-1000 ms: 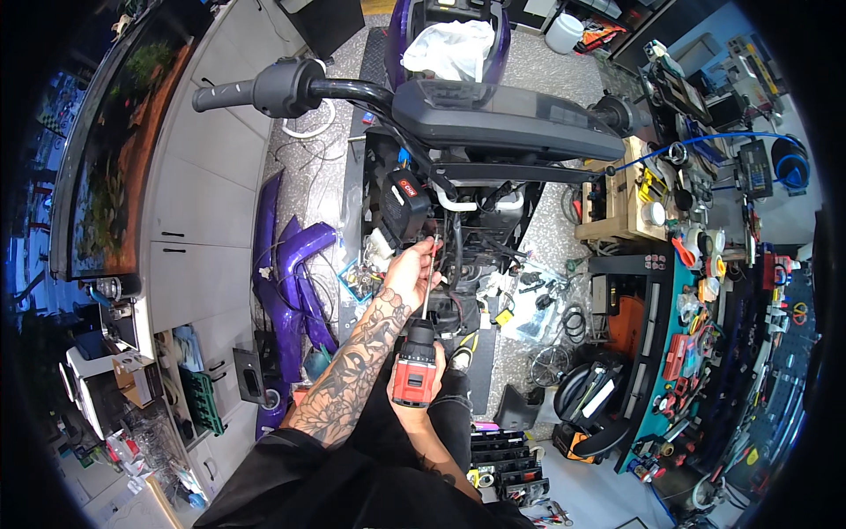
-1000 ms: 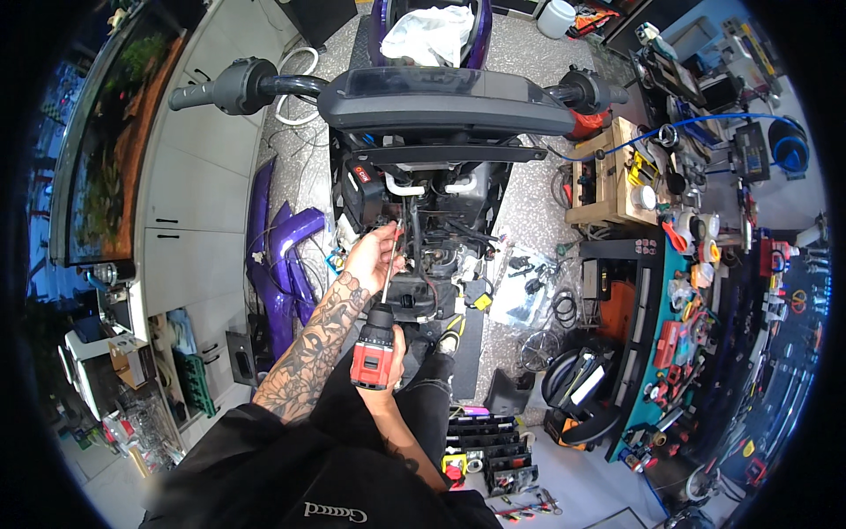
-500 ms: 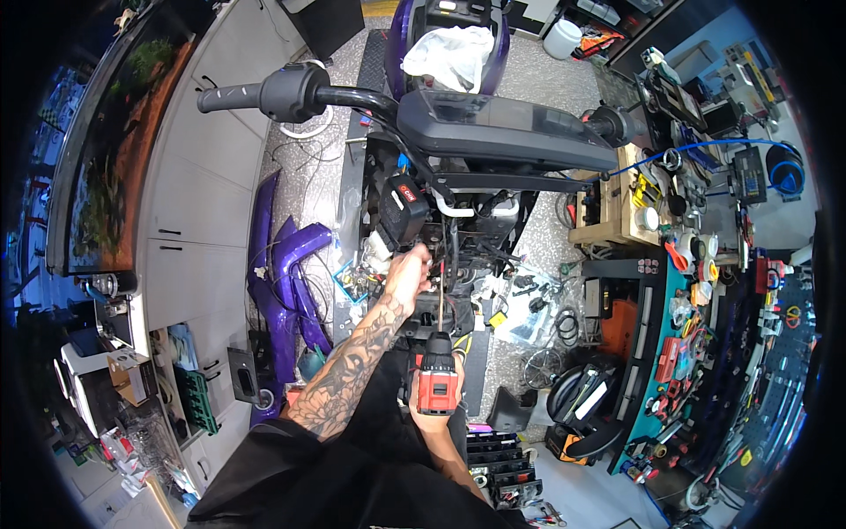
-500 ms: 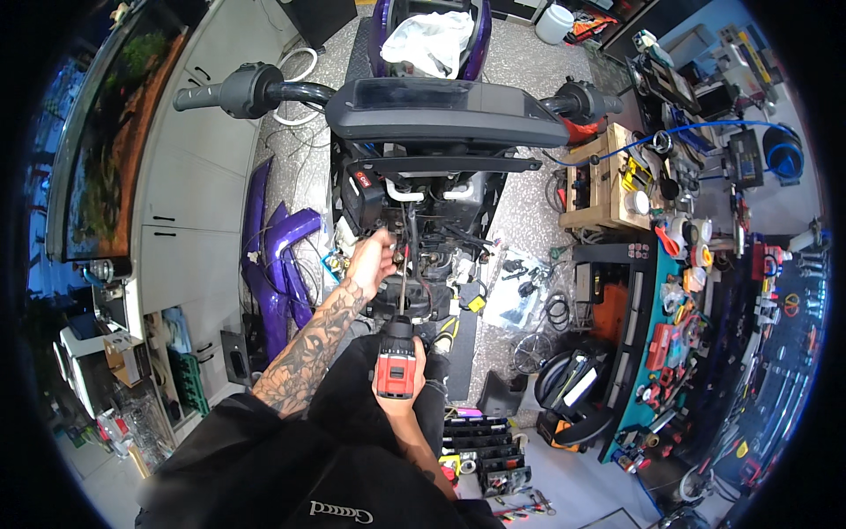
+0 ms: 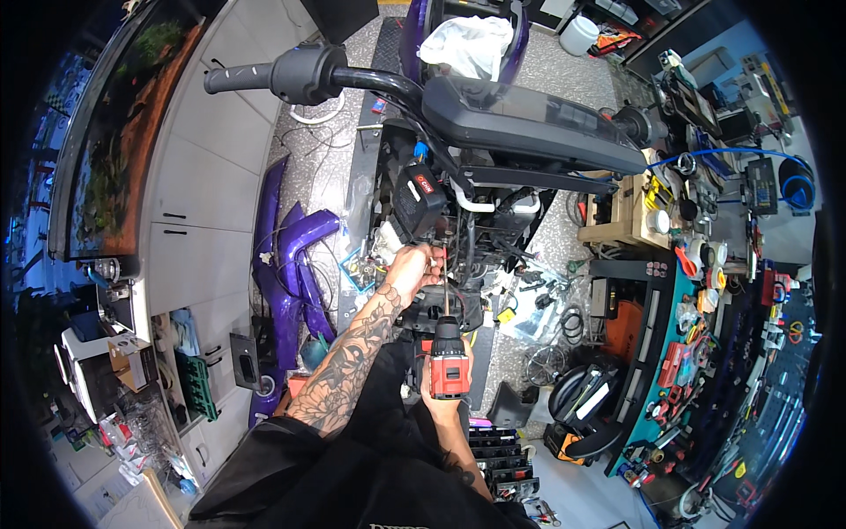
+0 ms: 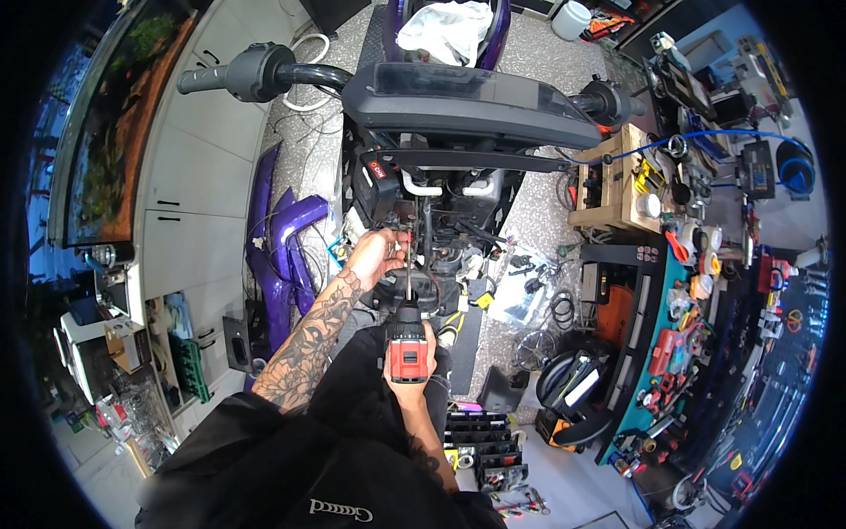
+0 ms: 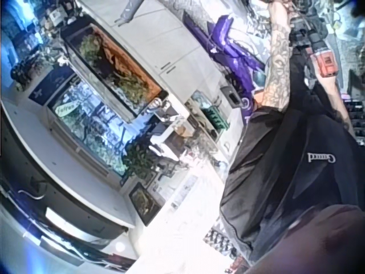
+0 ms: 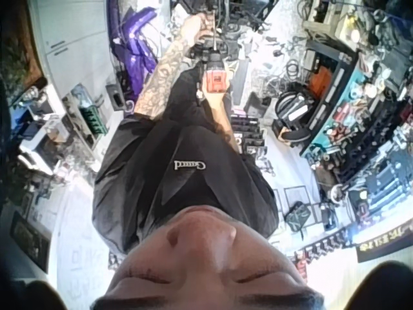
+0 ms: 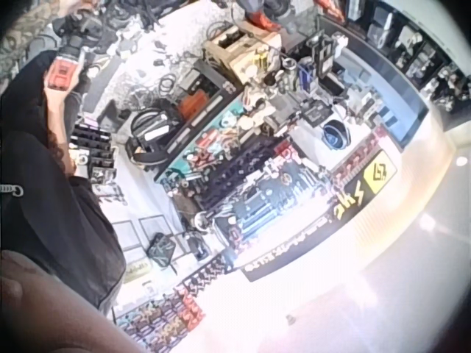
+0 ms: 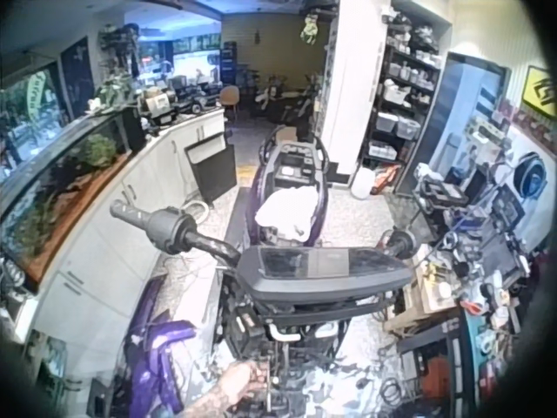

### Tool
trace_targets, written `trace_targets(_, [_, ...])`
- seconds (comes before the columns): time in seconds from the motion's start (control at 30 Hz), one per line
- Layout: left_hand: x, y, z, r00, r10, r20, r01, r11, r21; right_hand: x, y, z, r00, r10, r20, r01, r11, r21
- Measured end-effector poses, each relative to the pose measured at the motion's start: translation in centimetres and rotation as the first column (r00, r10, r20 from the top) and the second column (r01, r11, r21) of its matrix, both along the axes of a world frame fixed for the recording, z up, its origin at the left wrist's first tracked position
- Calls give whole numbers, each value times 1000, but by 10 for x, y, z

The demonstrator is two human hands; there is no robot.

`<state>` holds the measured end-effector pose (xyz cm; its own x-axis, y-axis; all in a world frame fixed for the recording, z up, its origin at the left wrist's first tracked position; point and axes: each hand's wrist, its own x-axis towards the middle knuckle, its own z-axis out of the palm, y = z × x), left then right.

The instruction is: The person uses a cordless drill to remove and install screws on a motorcycle handlebar assembly. They detach the left handlebar grip, reposition it, and then reattach it, followed by securing the right side and tightening central mounting bolts.

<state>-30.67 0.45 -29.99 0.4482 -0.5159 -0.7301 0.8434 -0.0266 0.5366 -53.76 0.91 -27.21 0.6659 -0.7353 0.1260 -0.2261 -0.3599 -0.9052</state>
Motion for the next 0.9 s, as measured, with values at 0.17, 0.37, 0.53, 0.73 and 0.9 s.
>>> trace_targets(0.17, [-4,-2,0,997,-33,69,32,999,18,1,-1,-1,1000,-10,-2,10,1000,-3])
trace_targets(0.37, [-1,-5,-4,988,-124,97,117,990,81,4,-5,5,999,-1,-32,0,999,-37])
trace_targets(0.53, [-2,-4,0,991,-112,74,105,989,101,1,-4,3,1000,-7,9,7,1000,-16])
trace_targets(0.73, [-4,-7,4,993,-73,94,68,996,55,-10,0,-29,999,-16,44,13,998,67])
trace_targets(0.9, [-8,-4,-2,985,-11,174,6,1000,30,-17,-2,-57,997,75,17,-75,996,37])
